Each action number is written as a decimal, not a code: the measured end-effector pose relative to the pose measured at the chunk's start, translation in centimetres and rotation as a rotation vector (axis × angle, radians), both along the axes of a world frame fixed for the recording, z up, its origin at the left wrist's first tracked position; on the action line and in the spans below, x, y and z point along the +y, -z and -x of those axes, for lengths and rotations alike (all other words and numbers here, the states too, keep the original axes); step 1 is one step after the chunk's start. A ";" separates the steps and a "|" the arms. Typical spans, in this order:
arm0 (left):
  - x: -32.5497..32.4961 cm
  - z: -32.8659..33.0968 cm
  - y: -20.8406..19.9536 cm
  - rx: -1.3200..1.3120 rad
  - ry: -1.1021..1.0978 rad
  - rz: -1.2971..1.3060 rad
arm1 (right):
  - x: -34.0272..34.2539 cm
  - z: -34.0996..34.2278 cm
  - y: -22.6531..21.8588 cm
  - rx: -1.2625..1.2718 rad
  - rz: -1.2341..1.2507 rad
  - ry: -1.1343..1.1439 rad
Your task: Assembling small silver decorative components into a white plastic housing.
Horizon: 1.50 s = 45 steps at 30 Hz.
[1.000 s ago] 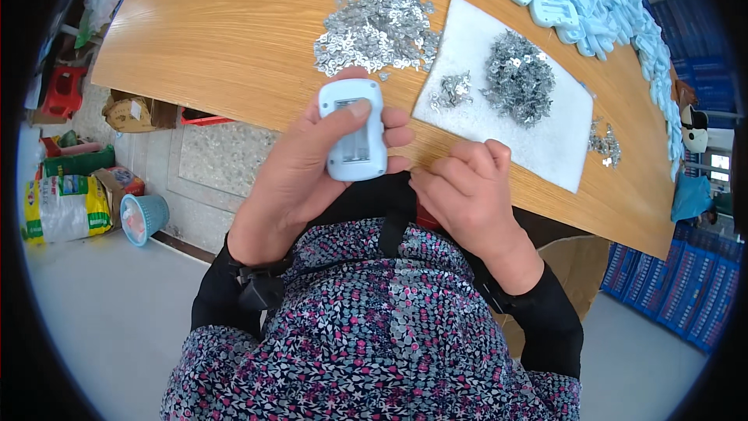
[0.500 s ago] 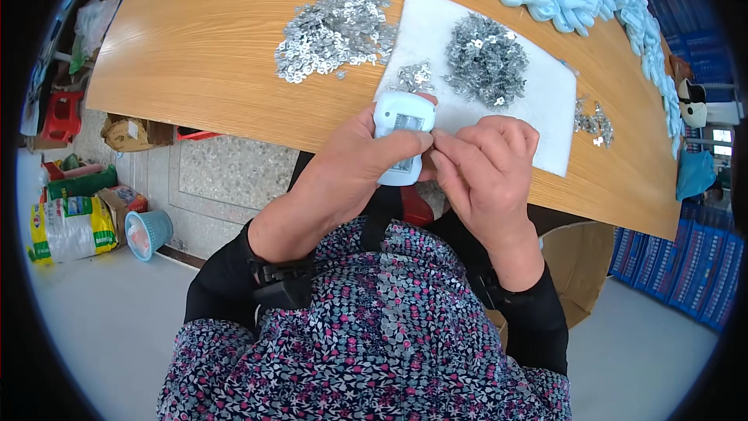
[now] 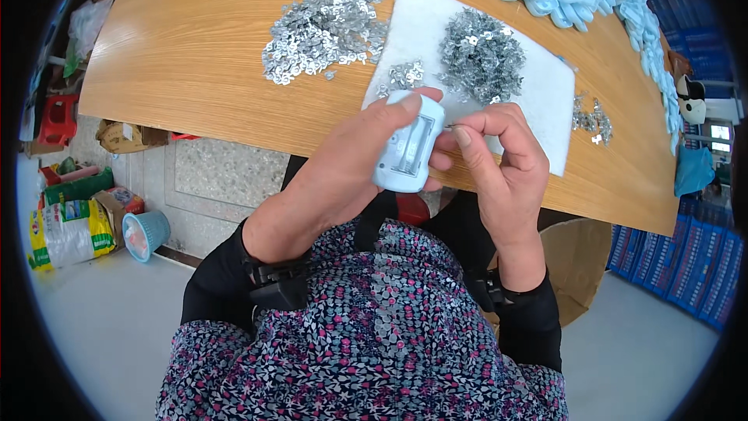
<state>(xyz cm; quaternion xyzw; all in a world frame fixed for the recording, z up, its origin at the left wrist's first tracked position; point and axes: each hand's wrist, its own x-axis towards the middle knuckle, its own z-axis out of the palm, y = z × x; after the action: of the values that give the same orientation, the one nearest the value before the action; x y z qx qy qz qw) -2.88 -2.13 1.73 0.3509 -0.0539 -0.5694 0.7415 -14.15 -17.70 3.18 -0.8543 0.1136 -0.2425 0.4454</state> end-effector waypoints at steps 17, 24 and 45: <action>-0.6 1.1 1.3 -0.005 -0.015 0.007 | 0.4 1.1 0.5 0.034 0.689 -0.047; -0.7 0.6 0.6 -0.074 0.079 0.070 | 0.4 1.9 0.7 0.155 -0.065 0.069; -1.6 0.6 1.5 -1.124 0.051 -0.106 | 0.0 2.1 -0.3 0.195 -0.486 -0.053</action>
<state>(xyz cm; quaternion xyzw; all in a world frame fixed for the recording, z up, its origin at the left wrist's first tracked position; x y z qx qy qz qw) -3.52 -3.73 0.25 0.6356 -0.4204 -0.3147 0.5659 -16.24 -17.66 3.50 -0.7442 0.1884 -0.1128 0.6309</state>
